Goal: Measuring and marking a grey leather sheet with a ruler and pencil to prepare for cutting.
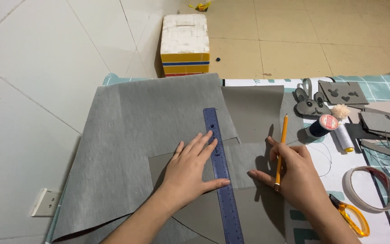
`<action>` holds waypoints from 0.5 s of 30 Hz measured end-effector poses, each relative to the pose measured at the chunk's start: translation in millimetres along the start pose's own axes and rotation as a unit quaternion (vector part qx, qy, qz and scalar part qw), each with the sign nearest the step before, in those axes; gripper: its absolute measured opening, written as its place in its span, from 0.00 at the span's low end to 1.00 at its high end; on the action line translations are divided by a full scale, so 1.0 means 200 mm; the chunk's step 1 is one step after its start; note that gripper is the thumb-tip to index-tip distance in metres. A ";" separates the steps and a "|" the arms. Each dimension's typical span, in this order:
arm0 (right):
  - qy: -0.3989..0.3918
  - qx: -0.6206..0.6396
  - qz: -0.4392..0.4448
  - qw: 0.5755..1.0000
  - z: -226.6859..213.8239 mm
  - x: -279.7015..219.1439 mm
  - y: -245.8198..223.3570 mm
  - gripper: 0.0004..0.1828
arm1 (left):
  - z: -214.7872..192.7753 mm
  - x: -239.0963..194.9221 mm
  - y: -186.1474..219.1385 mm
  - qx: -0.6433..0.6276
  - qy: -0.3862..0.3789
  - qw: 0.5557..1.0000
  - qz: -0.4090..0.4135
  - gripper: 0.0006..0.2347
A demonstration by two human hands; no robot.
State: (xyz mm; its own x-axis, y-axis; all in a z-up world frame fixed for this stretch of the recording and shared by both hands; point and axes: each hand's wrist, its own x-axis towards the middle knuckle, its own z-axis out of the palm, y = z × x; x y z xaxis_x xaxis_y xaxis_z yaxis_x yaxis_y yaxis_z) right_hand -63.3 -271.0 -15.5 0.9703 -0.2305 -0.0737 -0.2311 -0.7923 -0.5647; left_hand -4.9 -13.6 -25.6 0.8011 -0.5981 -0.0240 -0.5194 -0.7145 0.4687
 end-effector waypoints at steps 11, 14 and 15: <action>0.028 -0.012 -0.053 0.998 0.02 0.01 0.04 0.30 | 0.02 0.01 -0.01 0.032 0.009 0.999 0.010 0.43; 0.083 0.106 -0.038 0.990 -0.02 -0.01 0.00 0.24 | 0.03 0.00 -0.02 0.053 0.004 0.998 0.014 0.43; 0.085 0.105 -0.039 0.990 -0.04 -0.01 0.03 0.24 | 0.04 0.00 -0.02 0.052 0.006 0.999 0.015 0.43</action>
State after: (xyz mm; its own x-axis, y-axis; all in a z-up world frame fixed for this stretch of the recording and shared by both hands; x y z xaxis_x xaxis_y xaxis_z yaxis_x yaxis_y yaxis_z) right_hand -67.9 -279.6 -11.7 0.9546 -0.2782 0.1065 -0.1179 -0.6812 -0.7226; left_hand -5.1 -14.3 -34.2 0.7877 -0.6160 -0.0011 -0.5708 -0.7306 0.3748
